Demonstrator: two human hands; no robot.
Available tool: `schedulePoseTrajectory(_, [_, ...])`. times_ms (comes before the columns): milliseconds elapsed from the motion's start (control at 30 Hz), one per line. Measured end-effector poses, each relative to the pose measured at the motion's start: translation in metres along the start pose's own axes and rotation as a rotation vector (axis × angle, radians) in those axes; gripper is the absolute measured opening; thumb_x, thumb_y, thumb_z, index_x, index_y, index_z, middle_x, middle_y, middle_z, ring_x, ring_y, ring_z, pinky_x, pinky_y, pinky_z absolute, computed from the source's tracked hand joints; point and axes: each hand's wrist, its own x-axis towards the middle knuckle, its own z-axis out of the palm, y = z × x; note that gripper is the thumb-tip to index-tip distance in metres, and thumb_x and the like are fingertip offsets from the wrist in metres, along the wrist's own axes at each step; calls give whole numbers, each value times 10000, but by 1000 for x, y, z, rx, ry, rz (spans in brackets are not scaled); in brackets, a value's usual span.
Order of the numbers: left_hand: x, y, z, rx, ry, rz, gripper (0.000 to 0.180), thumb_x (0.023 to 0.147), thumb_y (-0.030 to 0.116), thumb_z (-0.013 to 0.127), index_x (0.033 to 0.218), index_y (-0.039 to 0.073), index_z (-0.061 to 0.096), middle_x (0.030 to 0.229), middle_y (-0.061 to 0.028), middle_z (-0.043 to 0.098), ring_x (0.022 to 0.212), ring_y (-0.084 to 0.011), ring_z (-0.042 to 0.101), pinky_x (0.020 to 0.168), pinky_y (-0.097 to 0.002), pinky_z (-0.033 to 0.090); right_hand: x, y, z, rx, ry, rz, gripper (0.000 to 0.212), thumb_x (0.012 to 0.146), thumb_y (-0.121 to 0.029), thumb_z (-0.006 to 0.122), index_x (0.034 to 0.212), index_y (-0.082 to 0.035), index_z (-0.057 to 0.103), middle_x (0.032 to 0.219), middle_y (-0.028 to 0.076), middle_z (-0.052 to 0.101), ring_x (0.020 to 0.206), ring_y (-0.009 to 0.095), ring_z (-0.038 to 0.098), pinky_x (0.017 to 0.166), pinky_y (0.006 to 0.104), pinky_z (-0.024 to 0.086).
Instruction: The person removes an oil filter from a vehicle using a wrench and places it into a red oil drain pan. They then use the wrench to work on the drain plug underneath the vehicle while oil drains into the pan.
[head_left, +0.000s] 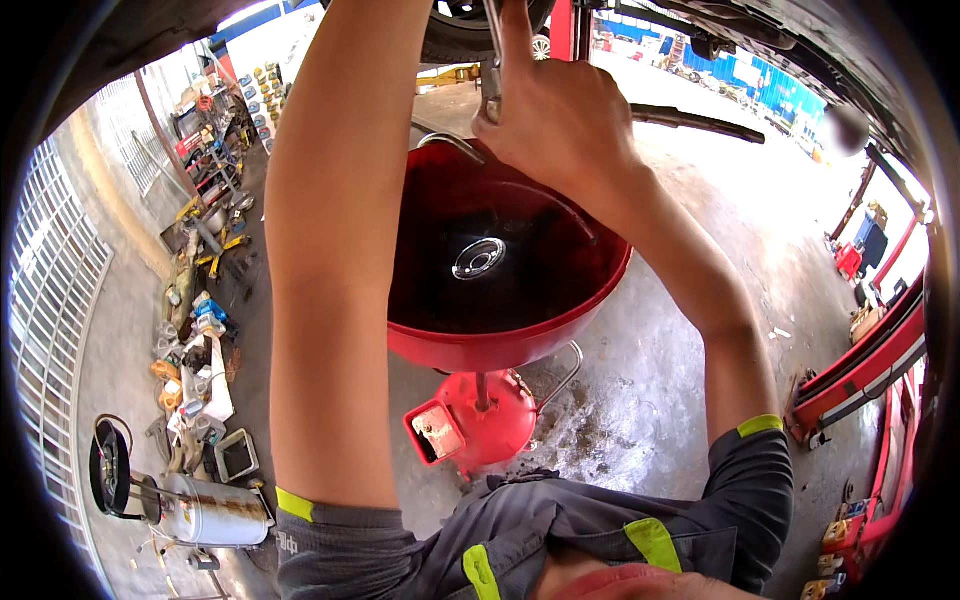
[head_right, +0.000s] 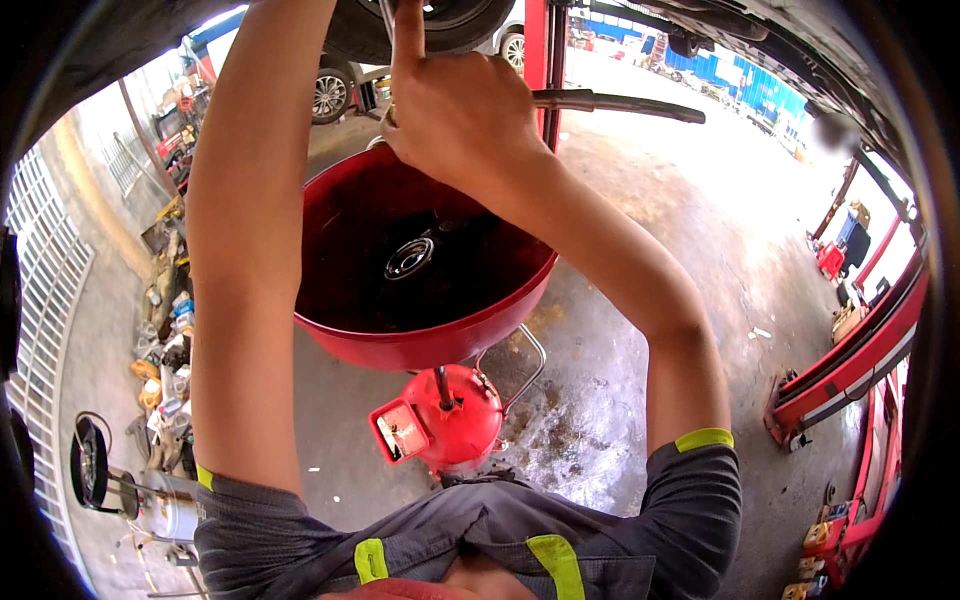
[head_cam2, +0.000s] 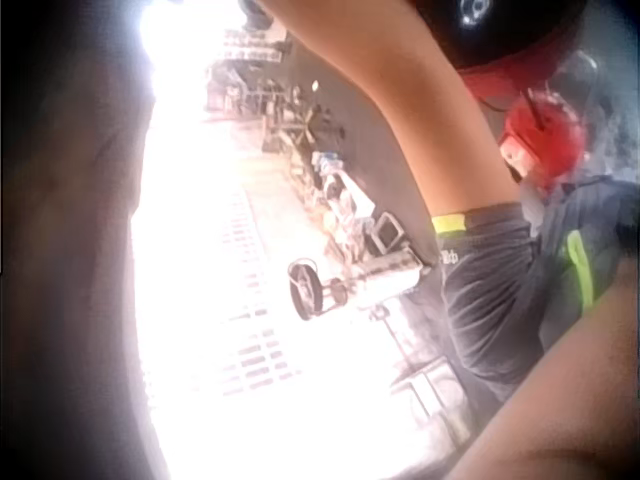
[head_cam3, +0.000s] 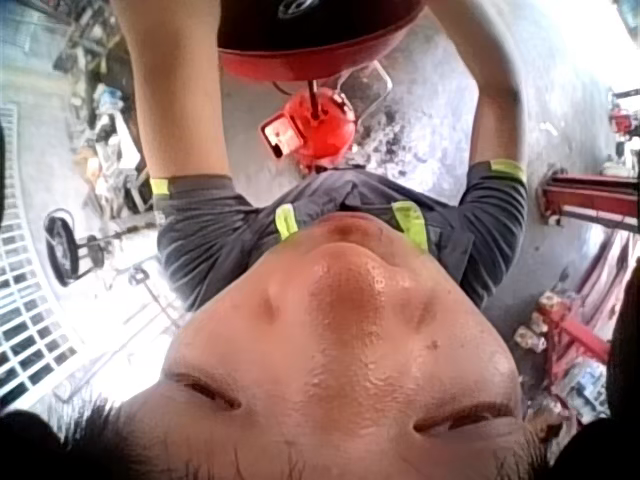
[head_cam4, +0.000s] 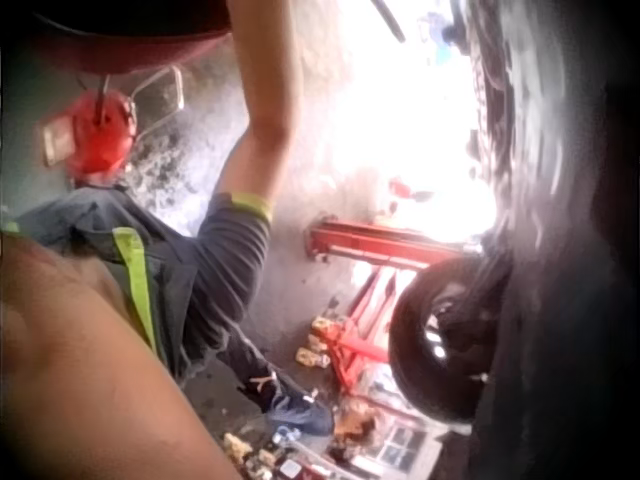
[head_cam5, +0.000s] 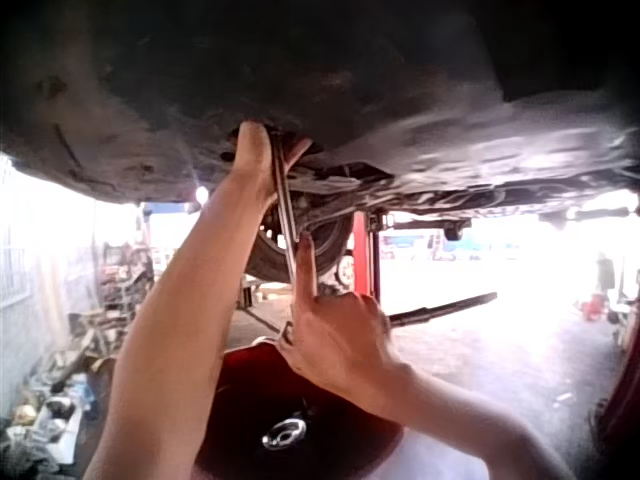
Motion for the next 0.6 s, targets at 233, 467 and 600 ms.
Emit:
schedulePoseTrajectory(233, [-1,1,1,-15,-18,-63,498,1078,478,405,1319,73,567,1285,-115,642,1114,-240,678,910,-415,634,25,48,68,898,175,-413,926,810,-119,729,1620,-72,283,776,3,624,663,76,563,645,255,470])
schedulePoseTrajectory(467, [-1,6,6,3,59,-70,493,1069,490,404,1261,85,608,1128,-80,700,1060,-232,694,902,-407,632,18,36,62,873,227,-356,966,765,-105,750,1609,-50,282,762,28,640,665,112,612,658,291,512])
schedulePoseTrajectory(600, [-3,5,1,-46,54,-57,500,1069,518,391,1270,119,615,1133,-47,703,1057,-221,696,916,-401,617,3,29,46,570,380,-247,1012,747,-186,771,1613,-49,266,800,128,698,736,282,725,719,332,567])
